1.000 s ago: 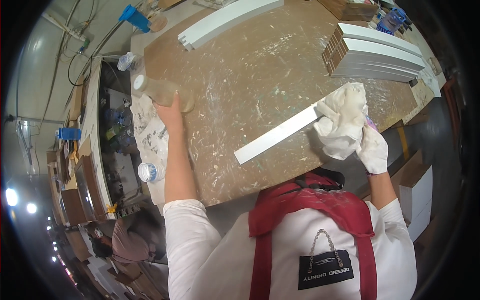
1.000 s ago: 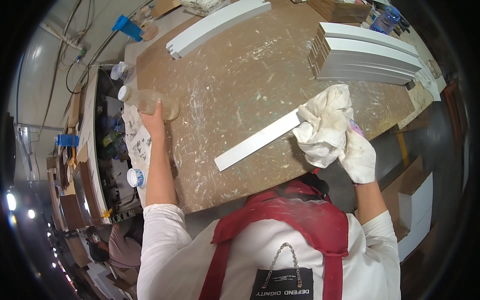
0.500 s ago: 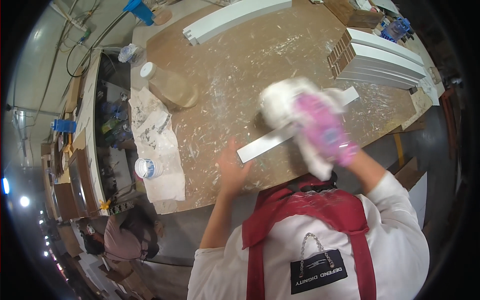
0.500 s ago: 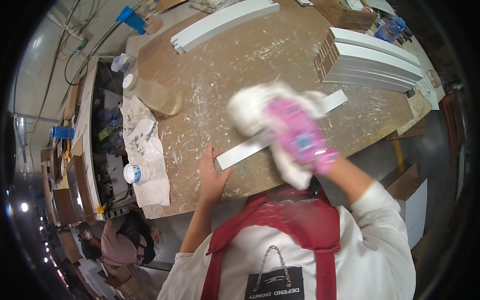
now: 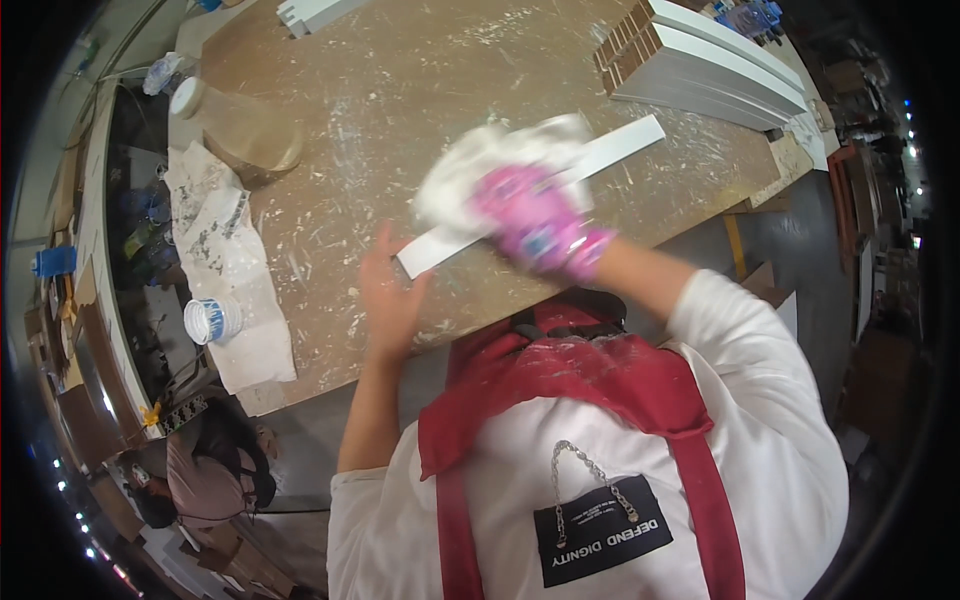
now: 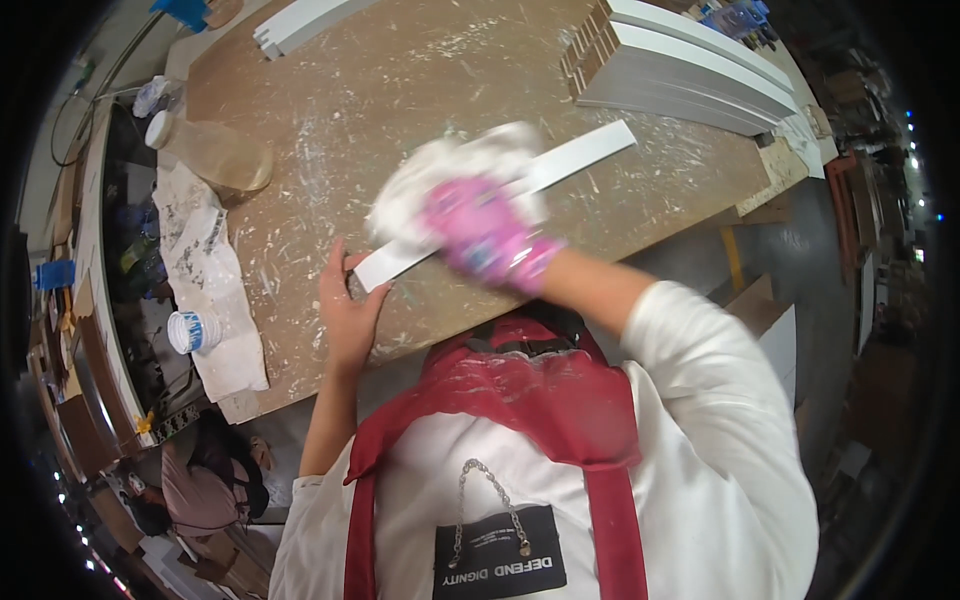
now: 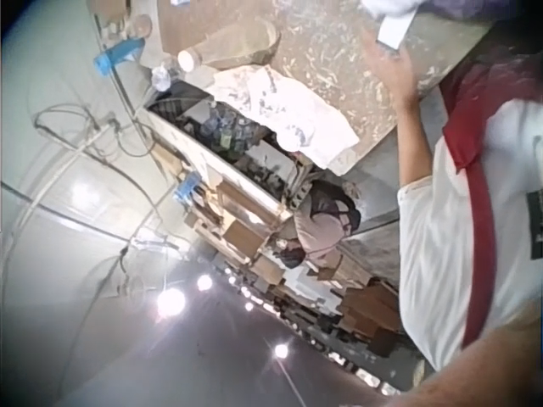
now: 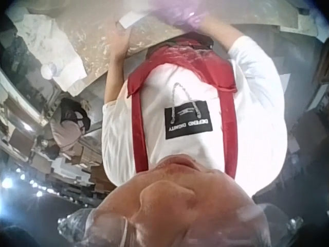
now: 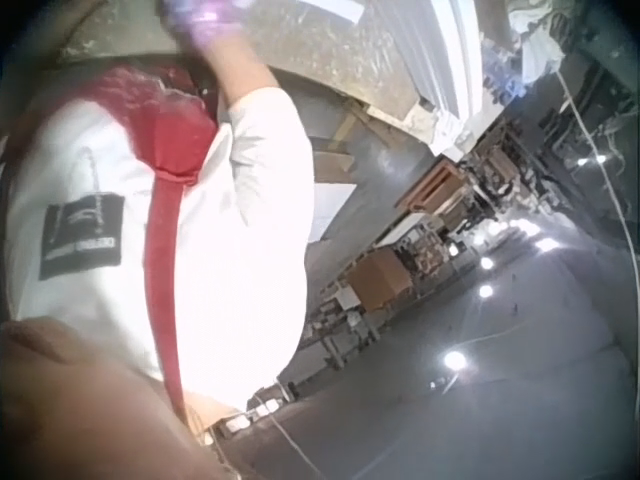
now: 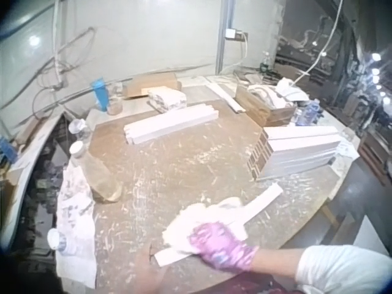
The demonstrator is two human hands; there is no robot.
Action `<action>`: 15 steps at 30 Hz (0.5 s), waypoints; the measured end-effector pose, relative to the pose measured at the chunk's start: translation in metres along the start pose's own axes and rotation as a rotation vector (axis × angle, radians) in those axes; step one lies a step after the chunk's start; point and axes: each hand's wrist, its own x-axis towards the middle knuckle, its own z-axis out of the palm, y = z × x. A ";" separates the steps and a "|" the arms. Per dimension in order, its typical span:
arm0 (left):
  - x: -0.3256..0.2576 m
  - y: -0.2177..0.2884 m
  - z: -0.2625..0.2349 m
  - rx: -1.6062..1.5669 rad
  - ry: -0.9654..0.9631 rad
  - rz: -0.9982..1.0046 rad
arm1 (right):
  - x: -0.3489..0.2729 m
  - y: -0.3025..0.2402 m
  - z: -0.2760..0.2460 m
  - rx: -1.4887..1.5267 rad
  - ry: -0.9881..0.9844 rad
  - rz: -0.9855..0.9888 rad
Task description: The person cleans white slats one at a time using a white cloth and liquid from a bottle.
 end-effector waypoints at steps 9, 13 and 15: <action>0.003 -0.001 -0.002 0.058 -0.036 0.066 | -0.042 0.124 -0.039 -0.217 0.123 0.319; 0.002 -0.004 0.001 0.126 -0.057 0.085 | 0.002 0.000 0.006 0.039 0.048 0.107; -0.009 -0.001 -0.011 0.221 -0.106 0.097 | -0.001 0.010 0.010 0.296 0.111 0.103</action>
